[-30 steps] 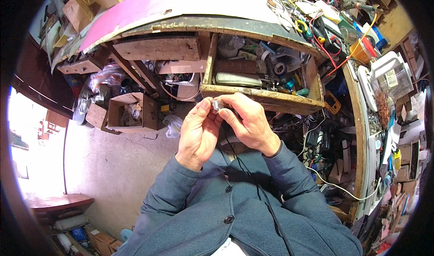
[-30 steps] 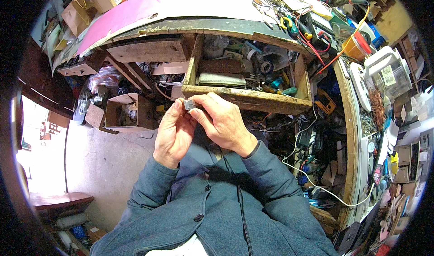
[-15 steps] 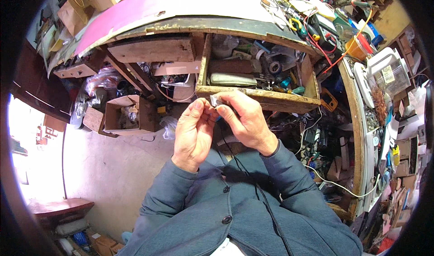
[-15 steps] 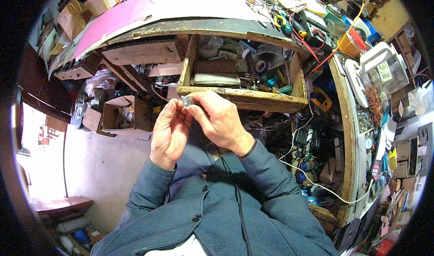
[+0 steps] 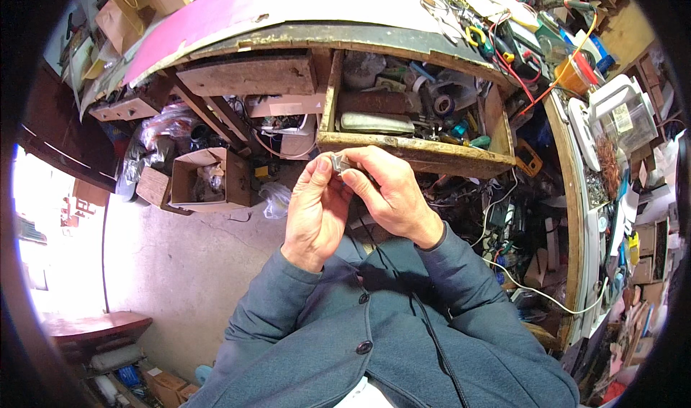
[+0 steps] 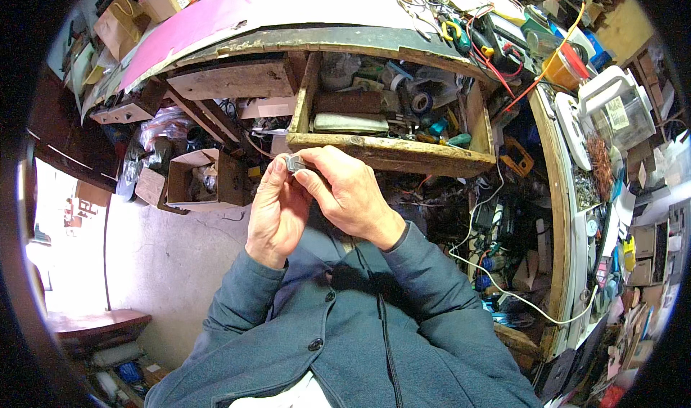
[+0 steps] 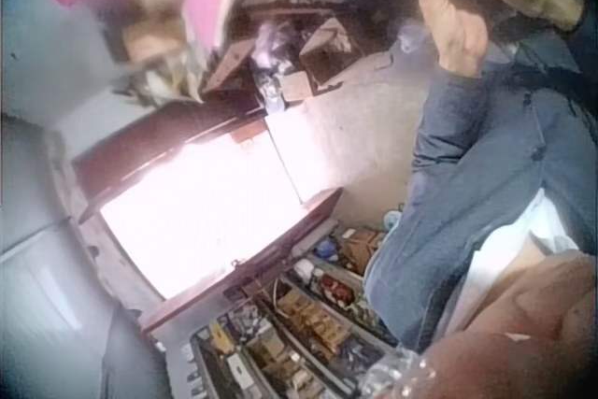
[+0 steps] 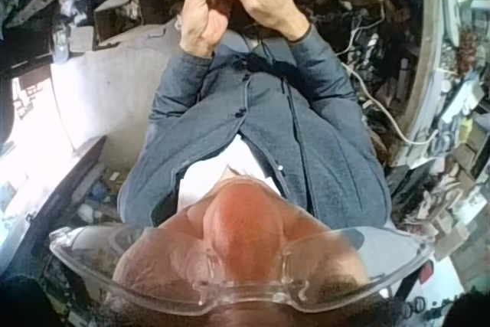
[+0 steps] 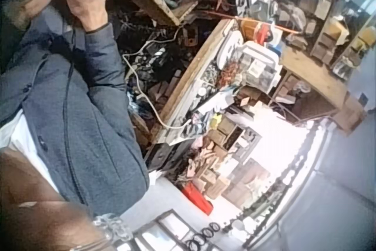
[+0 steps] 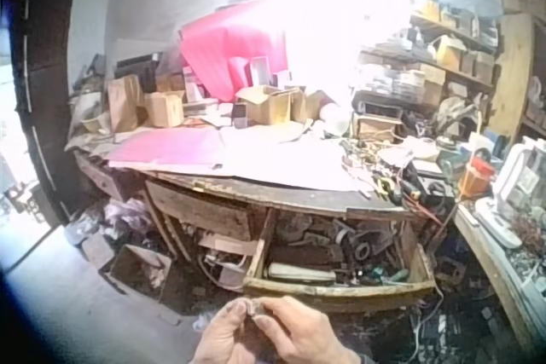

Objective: The person handles small electronic components and wires at a cluttered workbench, repeatedly picking up, inspecting, and manipulating them with both hands. The person opens a drawer, retrieves items, and continues to manipulate the components without using visible tools.

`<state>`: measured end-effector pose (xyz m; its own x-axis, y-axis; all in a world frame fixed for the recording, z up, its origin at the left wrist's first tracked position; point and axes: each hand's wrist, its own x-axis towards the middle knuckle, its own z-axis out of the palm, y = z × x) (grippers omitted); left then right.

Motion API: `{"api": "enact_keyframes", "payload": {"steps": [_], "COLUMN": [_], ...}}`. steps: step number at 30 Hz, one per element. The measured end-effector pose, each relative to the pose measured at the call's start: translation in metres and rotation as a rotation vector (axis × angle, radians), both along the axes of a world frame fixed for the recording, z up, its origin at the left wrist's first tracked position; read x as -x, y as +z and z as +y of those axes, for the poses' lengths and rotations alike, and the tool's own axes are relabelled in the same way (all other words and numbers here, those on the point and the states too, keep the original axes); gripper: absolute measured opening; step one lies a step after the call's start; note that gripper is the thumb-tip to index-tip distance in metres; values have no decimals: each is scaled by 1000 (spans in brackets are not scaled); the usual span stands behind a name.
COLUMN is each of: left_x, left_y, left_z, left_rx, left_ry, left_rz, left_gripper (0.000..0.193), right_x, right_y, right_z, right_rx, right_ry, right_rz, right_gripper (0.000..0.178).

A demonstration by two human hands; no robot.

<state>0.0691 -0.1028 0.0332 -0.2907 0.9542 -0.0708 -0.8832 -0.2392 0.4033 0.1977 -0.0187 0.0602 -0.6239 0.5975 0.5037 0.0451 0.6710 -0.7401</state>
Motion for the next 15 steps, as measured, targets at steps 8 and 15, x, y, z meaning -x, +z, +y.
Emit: {"api": "enact_keyframes", "payload": {"steps": [8,15], "left_x": [2,1], "left_y": [-3,-4], "left_z": [-1,-1], "left_rx": [-18,-10], "left_ry": [-23,-12], "left_rz": [7,-3], "left_gripper": [15,14], "right_x": [0,-3], "right_y": [0,3], "right_z": [0,2], "right_rx": [65,29], "right_ry": [29,43], "right_rz": [37,6], "right_gripper": [25,24]}}
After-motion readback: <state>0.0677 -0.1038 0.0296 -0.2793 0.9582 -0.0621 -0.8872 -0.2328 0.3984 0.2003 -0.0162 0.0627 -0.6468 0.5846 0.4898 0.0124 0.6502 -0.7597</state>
